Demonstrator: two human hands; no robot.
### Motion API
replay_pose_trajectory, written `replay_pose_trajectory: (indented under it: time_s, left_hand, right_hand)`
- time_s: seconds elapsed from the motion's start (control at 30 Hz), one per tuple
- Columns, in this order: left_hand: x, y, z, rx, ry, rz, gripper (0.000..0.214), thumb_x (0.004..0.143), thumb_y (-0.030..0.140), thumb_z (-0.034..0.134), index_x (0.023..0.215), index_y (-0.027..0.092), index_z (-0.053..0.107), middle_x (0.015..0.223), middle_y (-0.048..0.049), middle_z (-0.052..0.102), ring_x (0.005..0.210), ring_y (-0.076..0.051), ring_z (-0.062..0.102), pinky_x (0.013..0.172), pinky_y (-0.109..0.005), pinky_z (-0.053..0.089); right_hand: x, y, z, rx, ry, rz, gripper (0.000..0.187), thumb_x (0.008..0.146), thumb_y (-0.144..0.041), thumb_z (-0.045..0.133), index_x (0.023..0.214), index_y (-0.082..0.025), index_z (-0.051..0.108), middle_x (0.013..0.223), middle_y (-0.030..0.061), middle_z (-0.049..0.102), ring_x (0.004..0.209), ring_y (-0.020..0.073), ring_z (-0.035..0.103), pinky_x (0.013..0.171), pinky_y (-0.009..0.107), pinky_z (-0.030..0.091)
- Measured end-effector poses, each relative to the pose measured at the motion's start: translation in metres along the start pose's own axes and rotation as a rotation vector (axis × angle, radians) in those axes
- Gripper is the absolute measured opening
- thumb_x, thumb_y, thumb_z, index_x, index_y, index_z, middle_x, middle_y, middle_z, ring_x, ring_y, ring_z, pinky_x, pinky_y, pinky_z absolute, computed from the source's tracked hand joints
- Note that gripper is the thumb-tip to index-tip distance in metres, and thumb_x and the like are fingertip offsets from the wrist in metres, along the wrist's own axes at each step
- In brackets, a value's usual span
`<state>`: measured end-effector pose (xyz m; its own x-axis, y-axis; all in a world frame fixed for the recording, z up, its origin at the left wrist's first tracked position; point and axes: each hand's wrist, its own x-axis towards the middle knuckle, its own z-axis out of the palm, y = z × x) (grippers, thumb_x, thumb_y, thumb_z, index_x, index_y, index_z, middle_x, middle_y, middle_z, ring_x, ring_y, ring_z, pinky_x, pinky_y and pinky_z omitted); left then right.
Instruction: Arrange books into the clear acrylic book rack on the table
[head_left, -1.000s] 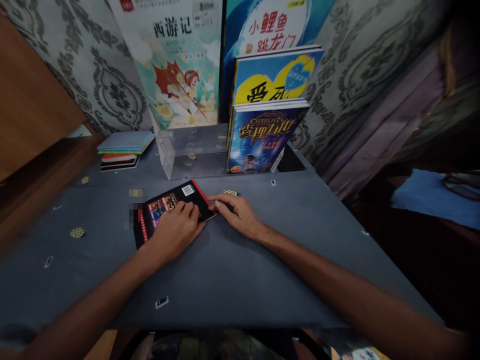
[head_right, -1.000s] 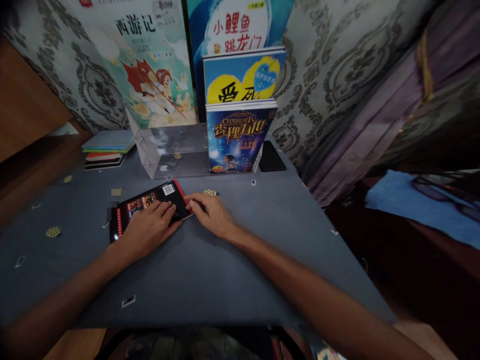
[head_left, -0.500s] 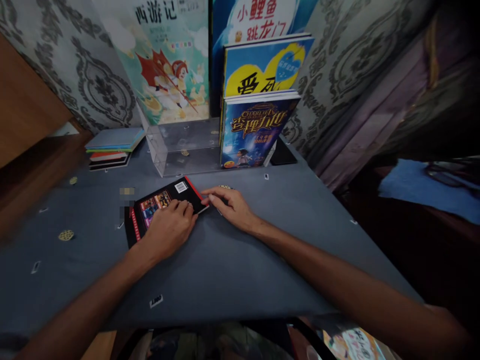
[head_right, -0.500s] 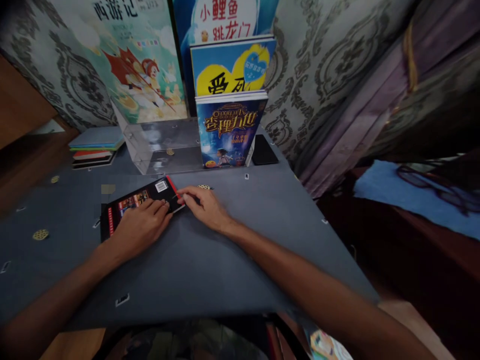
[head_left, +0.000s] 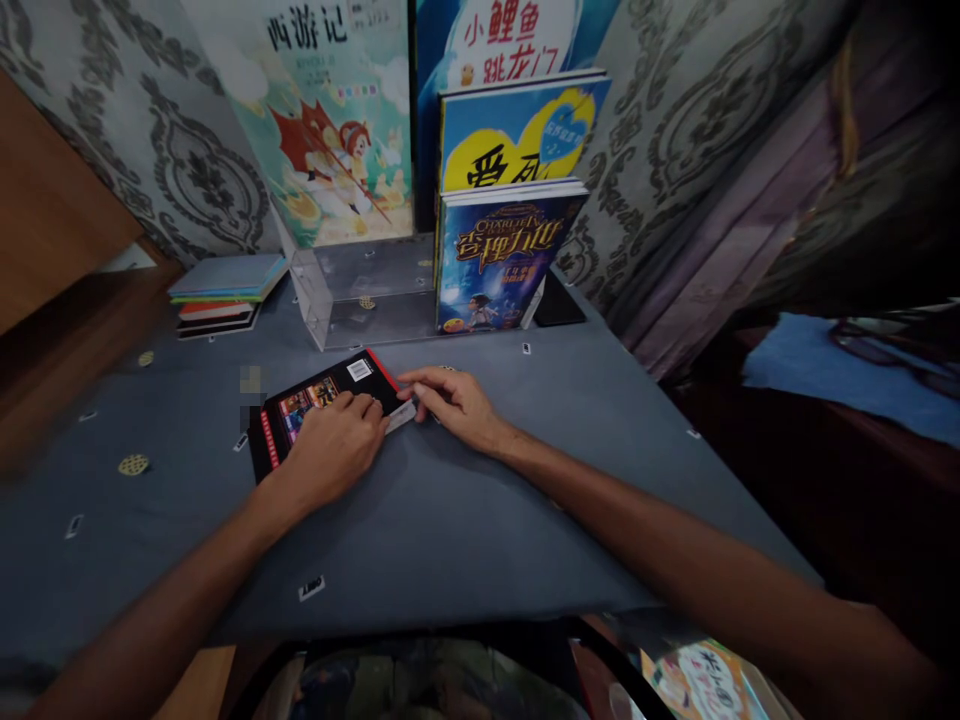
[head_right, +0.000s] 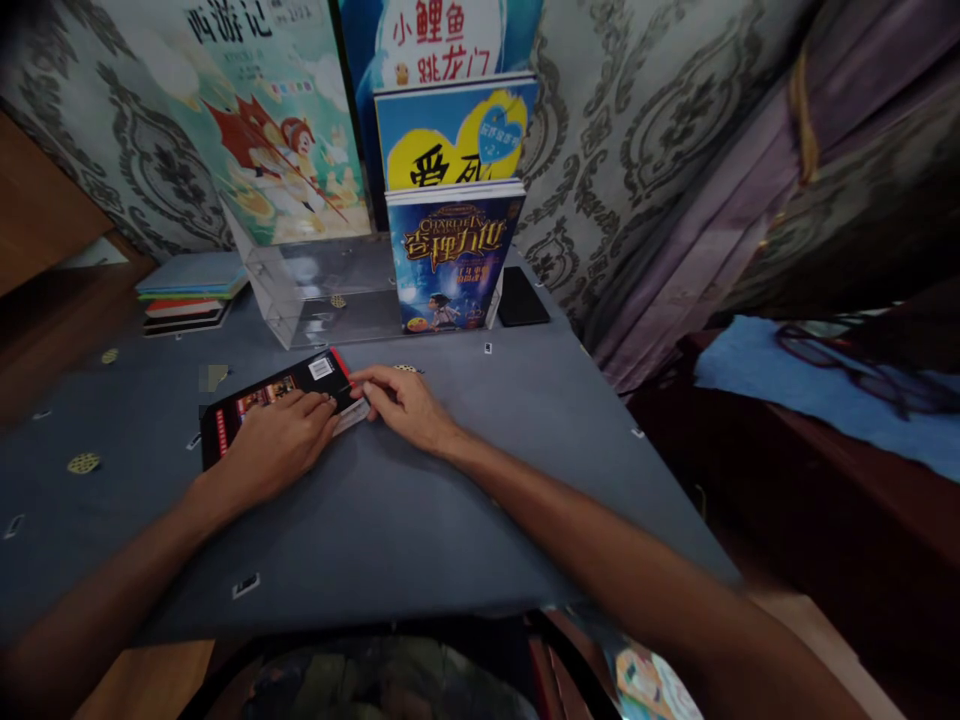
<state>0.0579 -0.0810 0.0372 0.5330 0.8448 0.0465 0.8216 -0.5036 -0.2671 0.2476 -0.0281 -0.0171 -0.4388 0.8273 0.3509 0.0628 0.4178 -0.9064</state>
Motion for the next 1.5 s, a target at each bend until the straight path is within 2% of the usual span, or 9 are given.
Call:
replay_pose_trajectory:
  time_s: [0.37,0.77,0.93,1.23,1.37,1.5]
  left_hand:
    - [-0.001,0.0,-0.003,-0.008,-0.007,-0.002,0.034,0.102,0.026,0.036,0.096,0.012,0.067,0.093,-0.0122,0.07,0.09,-0.028,0.067,0.064,-0.034,0.05]
    - [-0.003,0.001,-0.001,-0.025,-0.002,0.003,0.032,0.101,0.025,0.039,0.098,0.011,0.067,0.095,-0.0144,0.069,0.091,-0.028,0.066,0.065,-0.034,0.05]
    - [-0.003,0.004,0.003,-0.002,-0.009,0.005,0.033,0.101,0.026,0.039,0.1,0.009,0.068,0.098,-0.0159,0.068,0.093,-0.029,0.065,0.066,-0.035,0.05]
    - [-0.003,0.005,0.002,-0.022,-0.034,-0.015,0.036,0.101,0.036,0.043,0.104,0.008,0.067,0.099,-0.0148,0.068,0.097,-0.029,0.064,0.069,-0.034,0.05]
    - [-0.004,-0.011,0.003,-0.088,-0.025,-0.046,0.036,0.102,0.036,0.041,0.106,0.013,0.068,0.105,-0.0115,0.069,0.103,-0.027,0.063,0.078,-0.035,0.051]
    - [-0.006,-0.041,0.006,-0.06,-0.062,-0.268,0.034,0.101,0.035,0.042,0.113,0.014,0.066,0.114,-0.0137,0.068,0.107,-0.03,0.063,0.079,-0.037,0.05]
  right_hand:
    - [0.0,-0.002,-0.002,0.02,-0.032,0.029,0.034,0.094,-0.036,0.049,0.115,-0.016,0.067,0.099,0.0075,0.076,0.046,0.0052,0.053,0.047,0.021,0.045]
    - [-0.003,-0.006,-0.001,-0.063,0.035,0.008,0.03,0.092,-0.034,0.052,0.108,-0.018,0.071,0.091,0.0054,0.077,0.046,0.0072,0.053,0.049,0.022,0.044]
    - [-0.004,-0.007,-0.001,-0.245,0.057,-0.051,0.03,0.091,-0.024,0.049,0.107,-0.017,0.073,0.079,0.0034,0.075,0.053,0.0104,0.056,0.055,0.024,0.043]
    - [-0.013,-0.01,0.003,-0.778,-0.049,-0.225,0.03,0.091,-0.021,0.051,0.113,-0.021,0.072,0.07,0.0032,0.071,0.058,0.0151,0.058,0.059,0.027,0.038]
    - [-0.016,-0.017,0.007,-0.941,-0.111,-0.327,0.029,0.094,-0.019,0.047,0.111,-0.019,0.07,0.073,0.0048,0.071,0.065,0.0167,0.061,0.064,0.027,0.041]
    - [-0.018,-0.024,0.012,-1.059,-0.133,-0.355,0.026,0.096,-0.019,0.045,0.106,-0.017,0.069,0.076,0.0062,0.071,0.07,0.0169,0.061,0.07,0.027,0.043]
